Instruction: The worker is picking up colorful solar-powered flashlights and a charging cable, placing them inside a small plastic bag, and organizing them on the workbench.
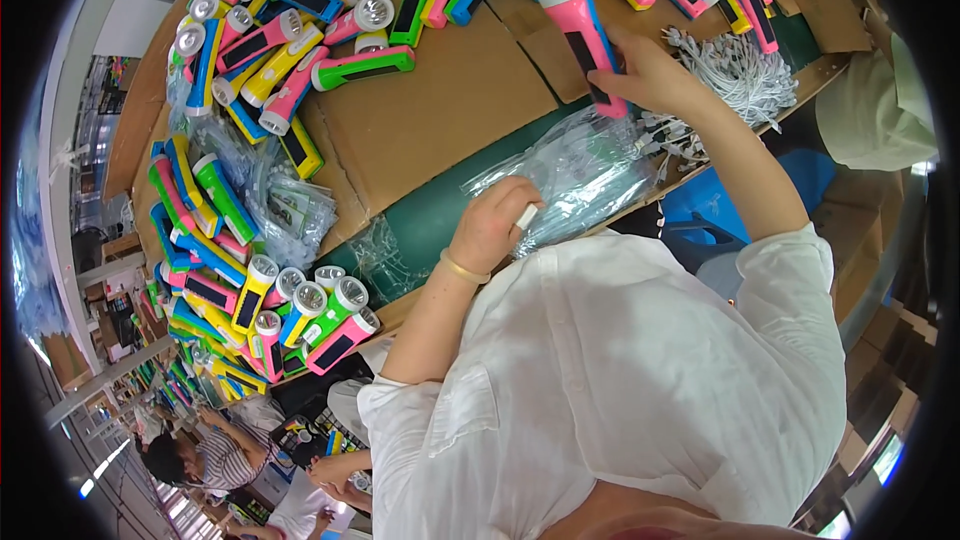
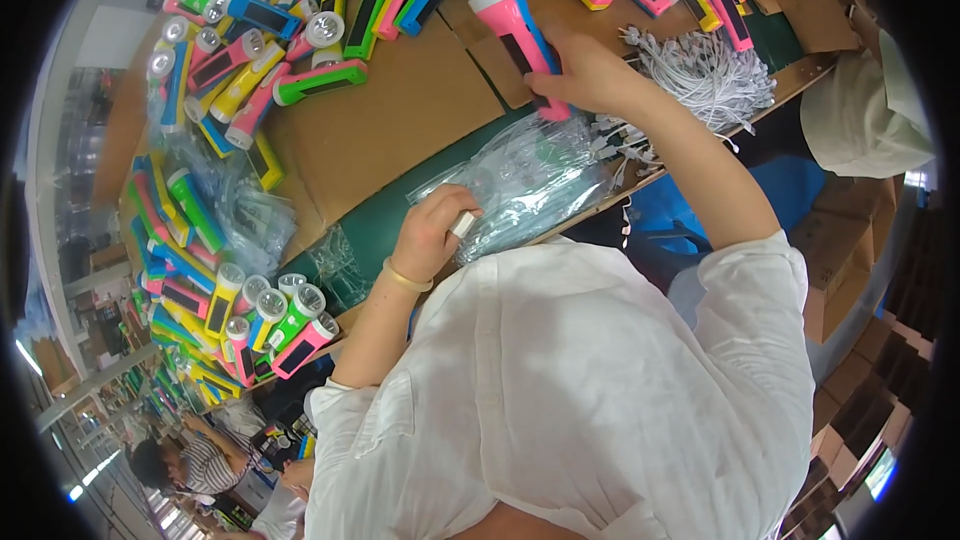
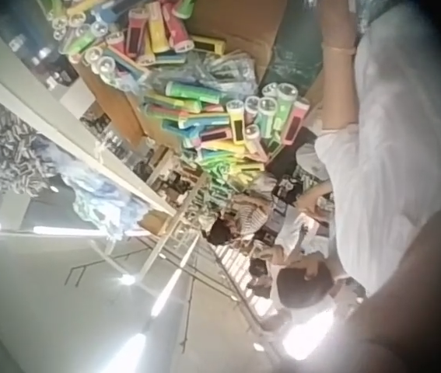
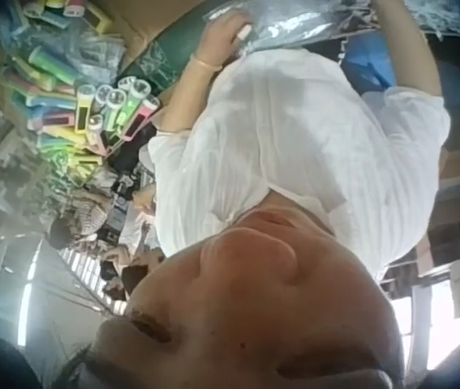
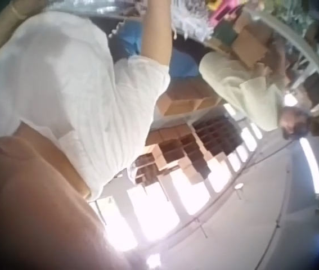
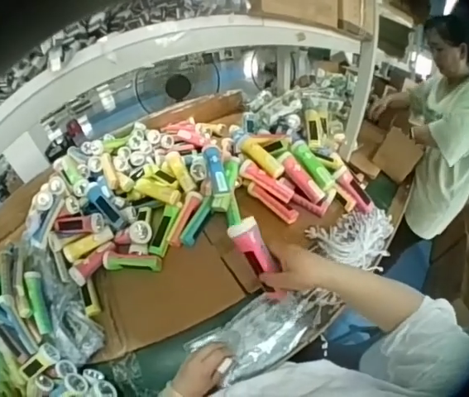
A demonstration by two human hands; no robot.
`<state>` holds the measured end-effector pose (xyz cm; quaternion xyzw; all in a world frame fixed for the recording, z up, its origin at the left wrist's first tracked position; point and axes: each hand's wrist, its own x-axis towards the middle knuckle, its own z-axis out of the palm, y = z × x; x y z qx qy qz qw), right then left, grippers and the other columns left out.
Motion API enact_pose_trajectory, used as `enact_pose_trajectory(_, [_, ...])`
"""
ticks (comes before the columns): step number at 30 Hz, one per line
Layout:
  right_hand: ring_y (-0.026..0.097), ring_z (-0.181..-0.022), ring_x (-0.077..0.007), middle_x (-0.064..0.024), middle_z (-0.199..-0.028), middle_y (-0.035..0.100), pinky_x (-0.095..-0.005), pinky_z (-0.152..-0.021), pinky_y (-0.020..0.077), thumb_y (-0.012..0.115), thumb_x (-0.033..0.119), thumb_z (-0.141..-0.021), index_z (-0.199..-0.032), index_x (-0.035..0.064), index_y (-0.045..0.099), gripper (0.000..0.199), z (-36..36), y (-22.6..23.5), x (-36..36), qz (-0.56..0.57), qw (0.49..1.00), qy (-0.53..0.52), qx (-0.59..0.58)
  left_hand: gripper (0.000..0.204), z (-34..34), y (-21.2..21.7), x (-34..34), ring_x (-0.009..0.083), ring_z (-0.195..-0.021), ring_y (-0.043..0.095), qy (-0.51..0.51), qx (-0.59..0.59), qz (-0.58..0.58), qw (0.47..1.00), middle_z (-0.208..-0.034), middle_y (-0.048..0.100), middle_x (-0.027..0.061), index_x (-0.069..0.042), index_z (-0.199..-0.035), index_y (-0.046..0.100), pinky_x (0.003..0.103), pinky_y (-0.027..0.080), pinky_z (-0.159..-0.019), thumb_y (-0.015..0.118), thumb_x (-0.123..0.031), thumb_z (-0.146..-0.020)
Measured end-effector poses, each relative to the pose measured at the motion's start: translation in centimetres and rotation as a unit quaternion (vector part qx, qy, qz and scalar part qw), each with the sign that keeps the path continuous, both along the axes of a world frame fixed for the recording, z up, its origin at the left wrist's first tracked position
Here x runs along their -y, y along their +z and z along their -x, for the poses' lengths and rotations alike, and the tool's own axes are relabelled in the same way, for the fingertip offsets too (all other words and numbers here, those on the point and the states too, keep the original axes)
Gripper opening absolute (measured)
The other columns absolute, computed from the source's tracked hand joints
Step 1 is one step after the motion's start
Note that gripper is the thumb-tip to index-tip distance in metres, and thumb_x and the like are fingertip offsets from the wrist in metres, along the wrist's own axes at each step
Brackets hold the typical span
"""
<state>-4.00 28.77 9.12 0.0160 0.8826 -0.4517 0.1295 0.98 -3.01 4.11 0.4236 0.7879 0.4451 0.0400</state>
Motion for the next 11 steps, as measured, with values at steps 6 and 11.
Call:
enact_pose_trajectory(6, [0.060,-0.118,-0.0197,-0.0117,-0.127,0.063,-0.0370,-0.102,0.0483,0.080,0.018,-0.086,-0.136,-0.0021,0.052,0.061,-4.7,-1.1,4.6,0.191,0.972,0.134,0.008,0.019,-0.4,-1.4,-2.0,0.0321,-0.094,0.065,0.031,-0.088,-0.124,0.988,-0.098,0.065,0.0110,-0.007,-0.095,0.065,0.042,0.054,-0.080,0.068,-0.006,-0.077])
enact_pose_trajectory(11, [0.043,-0.145,-0.0347,-0.0220,-0.149,0.053,-0.0405,-0.122,0.0293,0.071,-0.001,-0.072,-0.151,0.0031,0.042,0.084,-3.8,-1.0,3.8,-0.001,0.945,0.308,0.113,0.024,-0.9,-0.1,-0.3,0.0325,-0.097,0.065,0.044,-0.010,-0.146,0.988,-0.102,0.064,0.0130,-0.010,-0.100,0.064,0.041,0.053,-0.082,0.072,-0.006,-0.077])
